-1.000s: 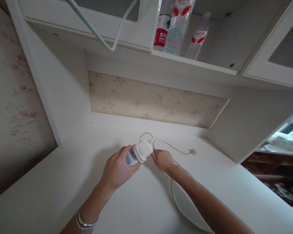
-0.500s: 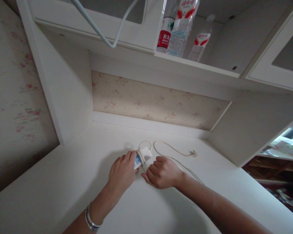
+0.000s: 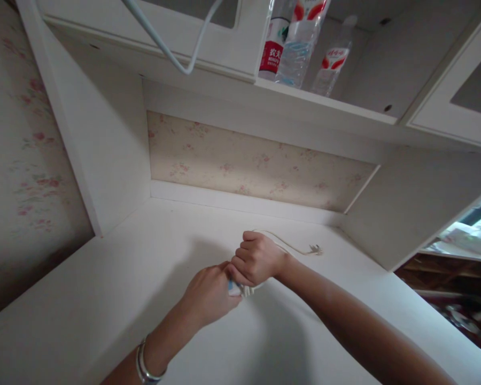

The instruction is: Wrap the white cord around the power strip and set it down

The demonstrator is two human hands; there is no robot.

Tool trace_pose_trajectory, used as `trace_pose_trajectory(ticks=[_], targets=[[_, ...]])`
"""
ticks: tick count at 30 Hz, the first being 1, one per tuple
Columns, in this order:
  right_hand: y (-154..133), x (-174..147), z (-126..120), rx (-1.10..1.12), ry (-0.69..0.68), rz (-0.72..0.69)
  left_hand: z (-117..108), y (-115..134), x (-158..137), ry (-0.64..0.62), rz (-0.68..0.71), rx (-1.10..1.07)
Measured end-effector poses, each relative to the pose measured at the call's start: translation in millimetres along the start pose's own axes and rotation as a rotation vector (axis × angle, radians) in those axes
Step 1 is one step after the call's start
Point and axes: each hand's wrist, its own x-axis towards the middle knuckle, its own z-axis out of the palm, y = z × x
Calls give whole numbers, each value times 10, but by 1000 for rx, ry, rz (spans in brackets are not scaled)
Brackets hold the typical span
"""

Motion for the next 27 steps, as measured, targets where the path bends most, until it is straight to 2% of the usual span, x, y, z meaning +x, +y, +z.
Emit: trace_pose_trajectory(ticks=[6, 12, 20, 24, 27], targets=[[-17, 124, -41, 2, 17, 8, -66, -8, -58, -73, 71, -96], [117, 30, 34, 16, -73, 174, -153, 43, -92, -94, 155, -171], [305, -412, 304, -21, -130, 446, -261, 100, -125, -99, 191, -236], [261, -729, 496, -63, -214, 639, -276, 69, -123, -32, 172, -311], [174, -953, 610, -53, -266, 721, -288, 28, -110, 18, 110, -318]])
